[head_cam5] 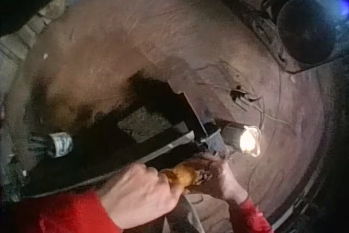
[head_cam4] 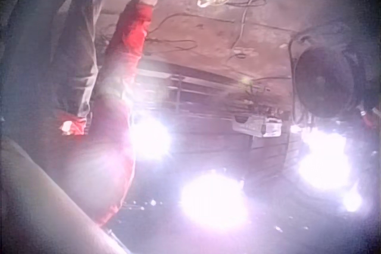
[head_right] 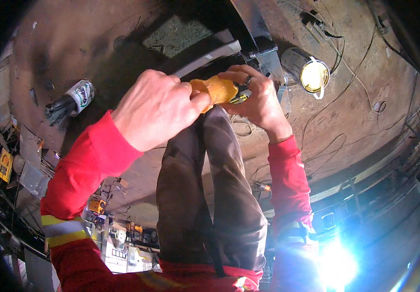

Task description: The person is painting a long, black metal frame with a yellow paintbrush. They repeatedly dip the brush into a small yellow container to reload paint and apply it to the frame's surface. The person is sitting on the floor in a workshop environment.

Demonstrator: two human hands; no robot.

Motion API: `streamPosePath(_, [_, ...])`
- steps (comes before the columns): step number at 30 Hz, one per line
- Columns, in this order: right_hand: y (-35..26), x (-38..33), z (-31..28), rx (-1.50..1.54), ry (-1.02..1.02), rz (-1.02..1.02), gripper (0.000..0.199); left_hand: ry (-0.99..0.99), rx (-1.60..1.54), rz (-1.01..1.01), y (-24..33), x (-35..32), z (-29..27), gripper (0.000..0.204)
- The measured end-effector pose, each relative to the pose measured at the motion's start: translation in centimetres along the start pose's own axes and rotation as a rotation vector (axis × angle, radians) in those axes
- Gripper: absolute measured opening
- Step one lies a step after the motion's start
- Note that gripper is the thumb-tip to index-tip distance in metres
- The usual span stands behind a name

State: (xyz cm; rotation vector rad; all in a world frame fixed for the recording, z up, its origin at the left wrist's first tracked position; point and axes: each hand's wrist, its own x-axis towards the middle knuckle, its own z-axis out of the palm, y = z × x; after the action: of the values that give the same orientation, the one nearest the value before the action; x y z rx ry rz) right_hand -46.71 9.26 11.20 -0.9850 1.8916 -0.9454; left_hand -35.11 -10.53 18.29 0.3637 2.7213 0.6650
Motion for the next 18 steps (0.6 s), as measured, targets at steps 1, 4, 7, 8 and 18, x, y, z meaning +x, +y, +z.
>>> streamPosePath(1, [0.0,-0.3,0.0,-0.004,-0.023,0.001,0.056,-0.076,-0.059,-0.020,-0.3,0.2,-0.3,0.010])
streamPosePath(4, [-0.1,-1.4,0.4,0.000,-0.029,-0.011,0.055,-0.029,-0.408,-0.072,-2.3,-0.7,1.0,0.011])
streamPosePath(7, [-0.4,-2.1,0.4,0.040,-0.006,-0.013,0.057,-0.091,-0.950,-0.258,-4.0,-2.8,2.4,0.013])
streamPosePath(8, [-0.6,-2.3,0.3,0.062,0.001,0.002,0.058,-0.091,-1.162,-0.319,-4.3,-3.5,2.7,0.015])
streamPosePath(18, [-2.3,-2.9,1.3,0.100,0.104,0.052,0.060,0.116,-1.449,-0.578,-3.4,-10.6,5.9,0.024])
